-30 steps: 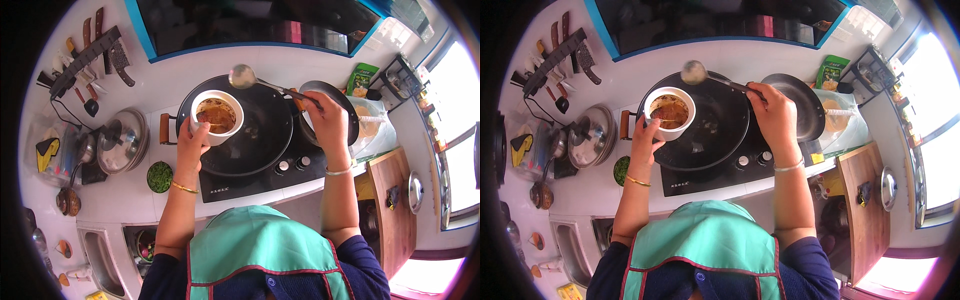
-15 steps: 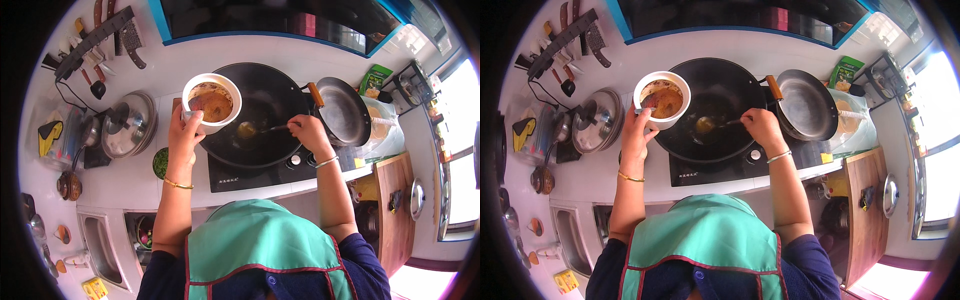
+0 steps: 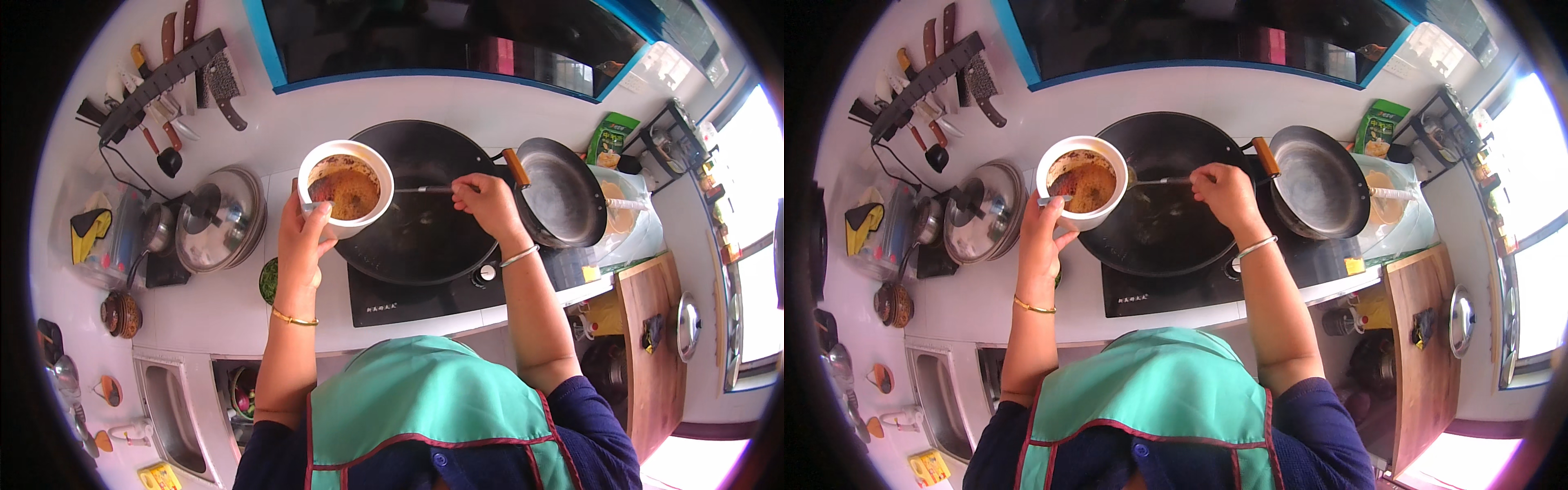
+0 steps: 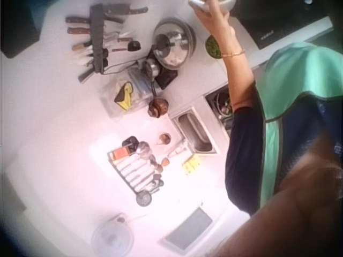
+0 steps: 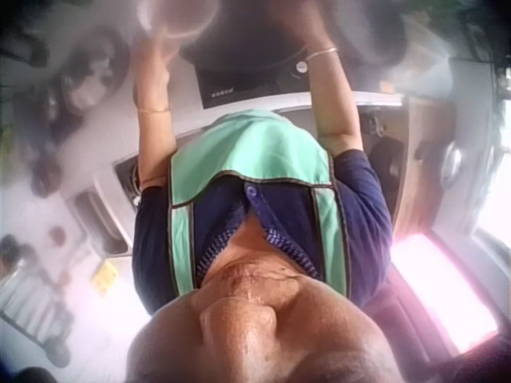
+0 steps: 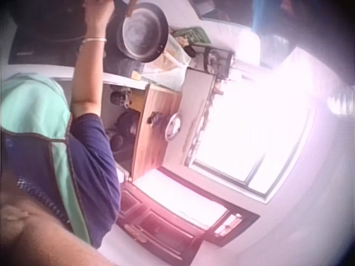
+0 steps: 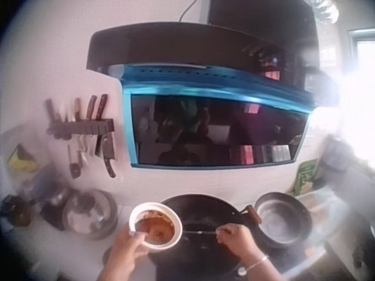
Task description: The person transfers oil from a pan on a stove into a bowl using a ladle and stirs the red mixture with a spoon.
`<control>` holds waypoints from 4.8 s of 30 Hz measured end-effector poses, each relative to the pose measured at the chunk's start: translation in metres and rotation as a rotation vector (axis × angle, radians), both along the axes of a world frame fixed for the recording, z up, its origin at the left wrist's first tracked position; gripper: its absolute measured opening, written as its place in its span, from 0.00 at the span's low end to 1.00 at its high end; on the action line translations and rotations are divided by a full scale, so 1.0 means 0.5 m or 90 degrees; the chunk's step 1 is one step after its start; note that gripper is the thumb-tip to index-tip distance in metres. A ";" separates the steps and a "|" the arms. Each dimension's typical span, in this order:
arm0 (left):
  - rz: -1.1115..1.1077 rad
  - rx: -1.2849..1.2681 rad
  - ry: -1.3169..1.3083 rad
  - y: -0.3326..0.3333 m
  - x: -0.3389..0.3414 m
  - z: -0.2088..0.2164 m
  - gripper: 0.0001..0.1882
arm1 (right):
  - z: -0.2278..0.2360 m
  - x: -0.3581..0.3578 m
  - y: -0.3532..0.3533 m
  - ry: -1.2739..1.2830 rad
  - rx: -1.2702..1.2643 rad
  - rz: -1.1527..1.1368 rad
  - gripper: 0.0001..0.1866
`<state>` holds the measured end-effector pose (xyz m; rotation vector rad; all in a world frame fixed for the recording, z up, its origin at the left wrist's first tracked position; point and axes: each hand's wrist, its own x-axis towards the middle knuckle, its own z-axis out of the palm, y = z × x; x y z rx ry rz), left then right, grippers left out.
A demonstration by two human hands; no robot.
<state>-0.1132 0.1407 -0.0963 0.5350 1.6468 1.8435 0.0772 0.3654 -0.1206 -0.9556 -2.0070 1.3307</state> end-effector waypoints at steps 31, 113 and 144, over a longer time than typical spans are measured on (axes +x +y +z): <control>0.015 0.002 -0.006 0.014 0.026 -0.009 0.36 | -0.030 0.074 0.025 -0.339 0.500 -0.148 0.09; -0.020 0.004 -0.079 0.032 0.055 -0.029 0.41 | 0.200 0.099 -0.021 0.053 0.225 -0.086 0.11; 0.046 0.014 -0.008 -0.025 0.010 0.007 0.37 | -0.049 0.038 -0.040 -0.168 -0.053 0.089 0.11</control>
